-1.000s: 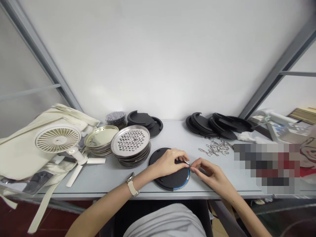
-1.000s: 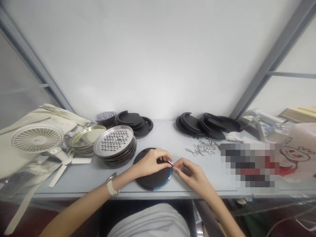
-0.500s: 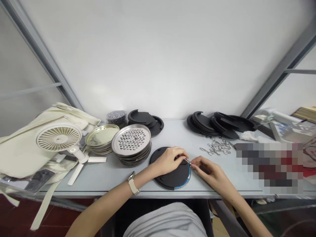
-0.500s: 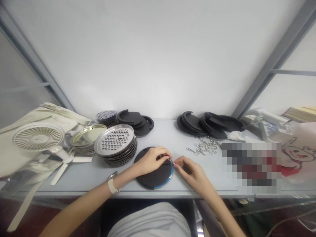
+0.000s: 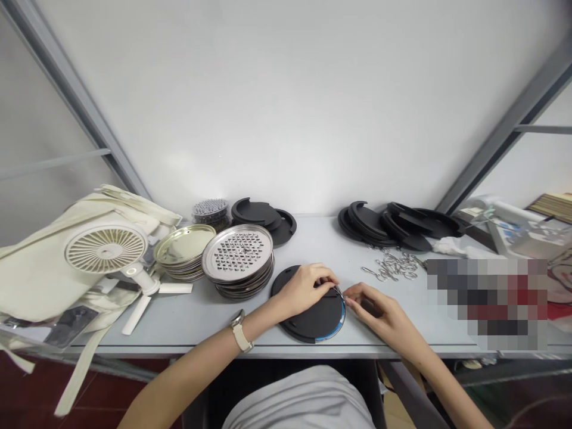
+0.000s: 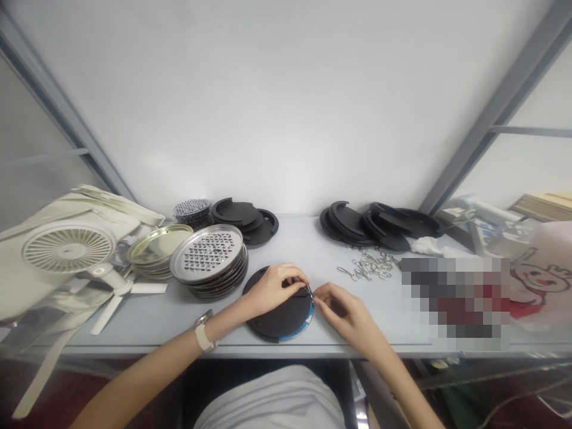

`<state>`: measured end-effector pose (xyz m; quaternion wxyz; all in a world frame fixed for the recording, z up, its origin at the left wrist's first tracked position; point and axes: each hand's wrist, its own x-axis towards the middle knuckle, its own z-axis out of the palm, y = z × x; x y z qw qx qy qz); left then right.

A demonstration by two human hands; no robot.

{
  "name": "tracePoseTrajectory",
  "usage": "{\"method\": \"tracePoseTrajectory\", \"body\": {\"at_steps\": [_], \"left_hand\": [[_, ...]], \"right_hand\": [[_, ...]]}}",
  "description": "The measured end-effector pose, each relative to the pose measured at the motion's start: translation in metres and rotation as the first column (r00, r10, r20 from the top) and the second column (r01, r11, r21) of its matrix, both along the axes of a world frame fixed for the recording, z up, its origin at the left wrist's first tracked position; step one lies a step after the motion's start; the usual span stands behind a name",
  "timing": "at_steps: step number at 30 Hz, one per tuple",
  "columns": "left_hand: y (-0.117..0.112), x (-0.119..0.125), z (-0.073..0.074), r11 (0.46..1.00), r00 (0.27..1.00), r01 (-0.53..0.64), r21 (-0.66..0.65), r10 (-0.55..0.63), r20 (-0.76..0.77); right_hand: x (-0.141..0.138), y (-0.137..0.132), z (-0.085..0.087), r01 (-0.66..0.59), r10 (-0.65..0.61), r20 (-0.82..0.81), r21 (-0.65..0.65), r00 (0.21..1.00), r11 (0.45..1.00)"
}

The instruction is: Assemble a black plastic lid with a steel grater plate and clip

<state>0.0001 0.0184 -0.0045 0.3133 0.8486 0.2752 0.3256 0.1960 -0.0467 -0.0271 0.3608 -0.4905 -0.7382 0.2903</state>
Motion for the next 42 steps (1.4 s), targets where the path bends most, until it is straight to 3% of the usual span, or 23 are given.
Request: {"method": "tracePoseTrajectory", "body": {"at_steps": [11, 19, 27, 42], "left_hand": [[-0.0041, 0.0014, 0.0019, 0.99, 0.995, 0.031, 0.137, -0.018, -0.1], [-0.0047, 0.0014, 0.0024, 0.987, 0.991, 0.037, 0.156, -0.017, -0.131], [-0.0095, -0.0019, 0.0014, 0.971, 0.941, 0.059, 0.23, 0.023, -0.338], [-0.0094, 0.0013, 0.0045, 0.97, 0.951, 0.031, 0.242, 0.046, -0.305]], "right_hand": [[0.0039, 0.0039, -0.0058, -0.015, 0.011, 0.048, 0.096, 0.999, 0.995], [0.0043, 0.0042, -0.0054, -0.017, 0.015, 0.04, 0.057, 0.999, 0.998], [0.0048, 0.0022, -0.0011, -0.032, 0.025, 0.059, 0.116, 0.998, 0.993], [0.001, 0.0013, 0.0001, -0.028, 0.022, 0.05, 0.108, 0.998, 0.994]]}}
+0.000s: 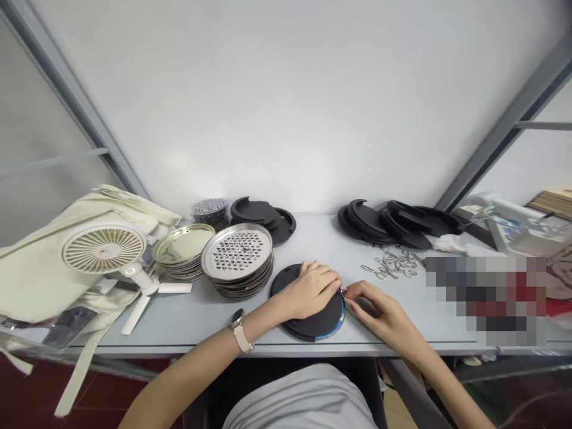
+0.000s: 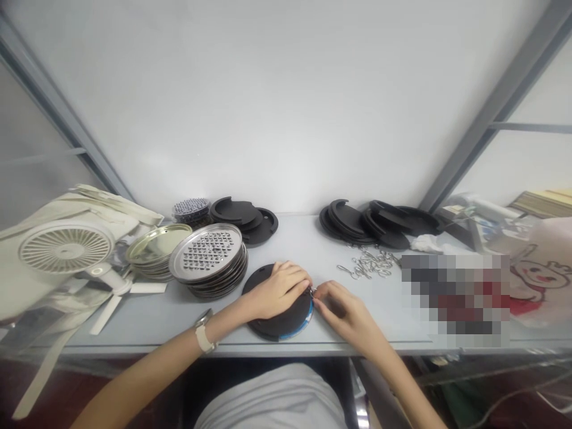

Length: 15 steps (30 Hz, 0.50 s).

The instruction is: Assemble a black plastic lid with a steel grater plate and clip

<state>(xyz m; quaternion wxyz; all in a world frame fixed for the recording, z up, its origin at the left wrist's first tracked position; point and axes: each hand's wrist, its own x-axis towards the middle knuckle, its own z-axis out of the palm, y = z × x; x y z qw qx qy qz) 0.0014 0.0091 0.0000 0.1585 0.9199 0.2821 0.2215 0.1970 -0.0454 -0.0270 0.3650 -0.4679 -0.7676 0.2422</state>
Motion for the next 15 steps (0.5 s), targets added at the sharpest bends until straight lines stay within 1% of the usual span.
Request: {"method": "tracePoseTrajectory", "body": {"at_steps": [7, 15], "left_hand": [[-0.0008, -0.0005, 0.0059, 1.0, 0.998, -0.03, -0.008, 0.03, 0.048], [0.0004, 0.0008, 0.0017, 0.995, 0.992, -0.097, -0.013, 0.097, 0.077]], "right_hand": [[-0.0005, -0.0029, 0.0014, 0.03, -0.03, -0.01, 0.004, 0.999, 1.0], [-0.0007, -0.0026, 0.0014, 0.064, -0.064, -0.002, 0.015, 0.998, 0.998]]}}
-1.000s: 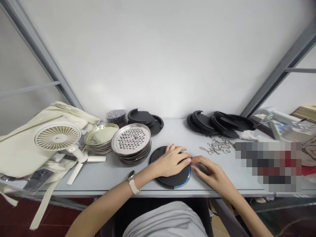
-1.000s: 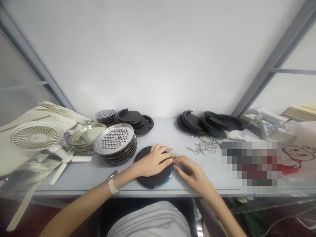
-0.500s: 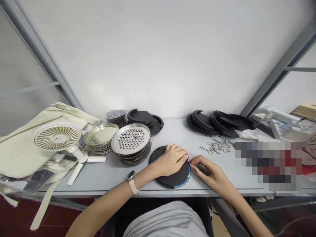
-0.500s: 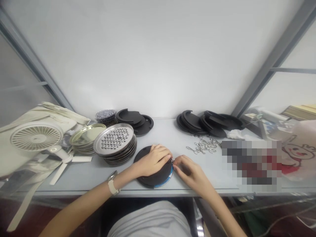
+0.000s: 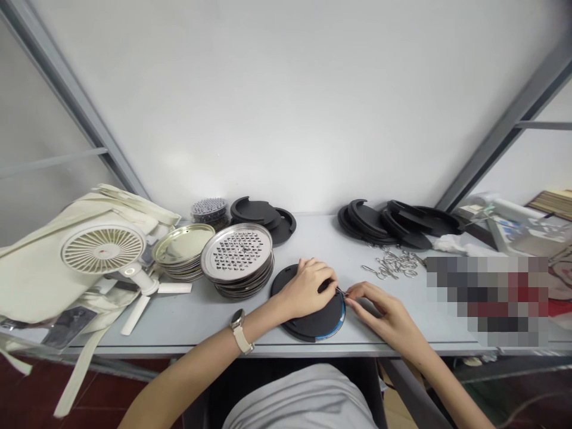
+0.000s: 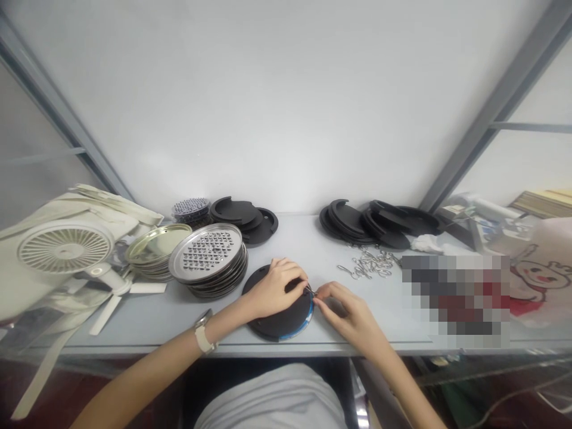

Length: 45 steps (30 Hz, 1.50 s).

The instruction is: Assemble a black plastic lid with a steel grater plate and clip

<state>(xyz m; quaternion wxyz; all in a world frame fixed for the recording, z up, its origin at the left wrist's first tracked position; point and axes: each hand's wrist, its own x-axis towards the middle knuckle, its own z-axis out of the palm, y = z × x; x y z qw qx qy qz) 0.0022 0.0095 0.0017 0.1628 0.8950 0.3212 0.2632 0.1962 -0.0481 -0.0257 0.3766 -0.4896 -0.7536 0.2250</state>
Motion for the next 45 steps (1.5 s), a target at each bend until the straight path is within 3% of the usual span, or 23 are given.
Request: {"method": "tracePoseTrajectory", "body": {"at_steps": [11, 30, 39, 45], "left_hand": [[0.003, 0.0, -0.004, 1.0, 0.999, 0.008, -0.027, -0.007, 0.037], [0.001, 0.001, -0.002, 0.999, 0.998, 0.033, -0.012, -0.032, 0.046], [0.004, 0.001, -0.006, 1.0, 0.997, -0.024, -0.007, 0.024, 0.076], [0.004, 0.0, -0.007, 1.0, 0.99, -0.022, -0.022, 0.025, 0.139]], "right_hand": [[0.003, 0.003, -0.013, 0.034, -0.042, -0.098, -0.089, 0.994, 0.995], [0.003, 0.006, -0.015, 0.05, -0.052, -0.024, -0.069, 0.998, 0.996], [0.003, 0.011, -0.018, -0.031, -0.029, -0.271, -0.213, 0.962, 0.977], [-0.003, 0.015, -0.014, -0.074, -0.006, -0.31, -0.246, 0.951, 0.966]]}}
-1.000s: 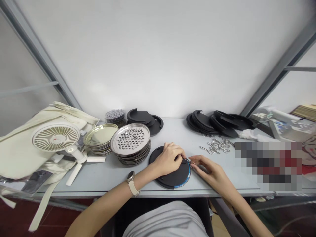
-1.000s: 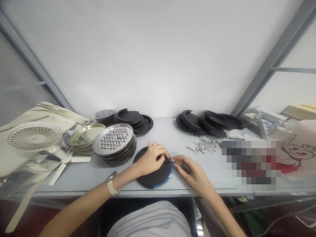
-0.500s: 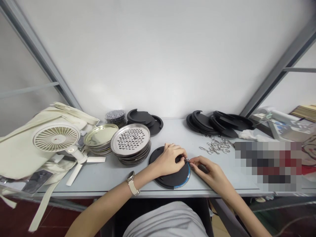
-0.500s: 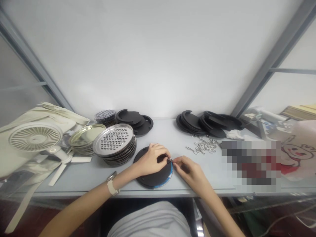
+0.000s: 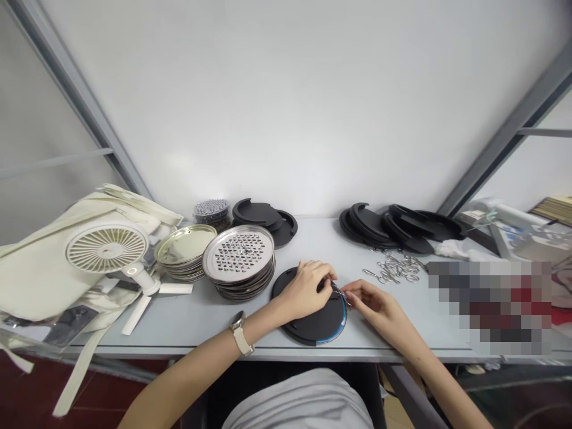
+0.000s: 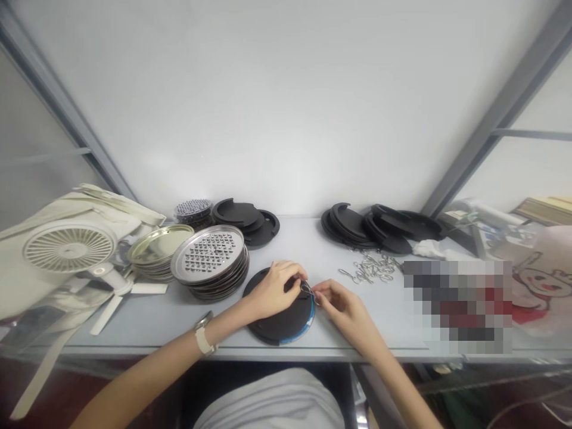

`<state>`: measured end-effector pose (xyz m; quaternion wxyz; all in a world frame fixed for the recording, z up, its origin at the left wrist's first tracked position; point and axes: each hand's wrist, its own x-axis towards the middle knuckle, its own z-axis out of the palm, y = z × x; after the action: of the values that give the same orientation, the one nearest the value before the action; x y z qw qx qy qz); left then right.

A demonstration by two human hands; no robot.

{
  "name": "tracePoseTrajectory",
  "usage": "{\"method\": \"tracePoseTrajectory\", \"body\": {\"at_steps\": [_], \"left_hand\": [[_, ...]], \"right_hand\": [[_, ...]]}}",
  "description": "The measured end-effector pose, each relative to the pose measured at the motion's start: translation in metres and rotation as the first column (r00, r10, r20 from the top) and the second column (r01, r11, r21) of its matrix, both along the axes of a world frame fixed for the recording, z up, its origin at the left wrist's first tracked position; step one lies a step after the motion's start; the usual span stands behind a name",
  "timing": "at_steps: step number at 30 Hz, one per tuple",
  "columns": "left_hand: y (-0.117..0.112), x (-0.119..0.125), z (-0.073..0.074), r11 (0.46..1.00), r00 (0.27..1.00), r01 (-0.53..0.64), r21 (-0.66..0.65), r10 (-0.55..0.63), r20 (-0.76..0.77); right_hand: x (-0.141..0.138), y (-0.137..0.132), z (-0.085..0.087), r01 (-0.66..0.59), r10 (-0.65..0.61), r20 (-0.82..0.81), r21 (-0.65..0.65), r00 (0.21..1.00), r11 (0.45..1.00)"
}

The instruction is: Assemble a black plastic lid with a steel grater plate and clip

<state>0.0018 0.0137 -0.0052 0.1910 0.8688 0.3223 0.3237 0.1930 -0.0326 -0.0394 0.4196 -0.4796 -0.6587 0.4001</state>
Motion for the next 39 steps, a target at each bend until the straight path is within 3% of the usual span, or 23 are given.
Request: {"method": "tracePoseTrajectory", "body": {"at_steps": [4, 11, 20, 24, 33, 39], "left_hand": [[-0.0016, -0.0006, 0.0029, 0.996, 0.995, 0.089, -0.026, -0.088, 0.039], [-0.0027, -0.0006, 0.0054, 0.989, 0.989, 0.145, -0.042, -0.145, 0.012], [-0.001, -0.0014, 0.0039, 0.988, 0.989, 0.145, -0.044, -0.146, -0.031], [0.0013, -0.0024, 0.0018, 0.984, 0.985, 0.172, -0.052, -0.174, -0.024], [0.0058, -0.003, -0.0025, 0.987, 0.991, 0.125, -0.103, -0.12, 0.053], [0.0045, -0.0029, -0.0016, 0.989, 0.991, 0.136, -0.053, -0.136, -0.003]], "right_hand": [[-0.0046, 0.0002, -0.0015, 0.006, -0.006, -0.02, 0.005, 1.0, 1.0], [-0.0027, -0.0017, -0.0039, 0.015, -0.015, 0.002, -0.036, 1.0, 0.999], [-0.0021, 0.0006, -0.0064, 0.043, -0.045, -0.044, -0.05, 0.998, 0.998], [-0.0029, -0.001, -0.0047, 0.039, -0.04, -0.012, -0.043, 0.999, 0.998], [-0.0055, -0.0058, -0.0016, 0.081, -0.08, 0.056, -0.026, 0.995, 0.996], [-0.0057, -0.006, -0.0012, 0.085, -0.084, 0.101, -0.01, 0.991, 0.996]]}}
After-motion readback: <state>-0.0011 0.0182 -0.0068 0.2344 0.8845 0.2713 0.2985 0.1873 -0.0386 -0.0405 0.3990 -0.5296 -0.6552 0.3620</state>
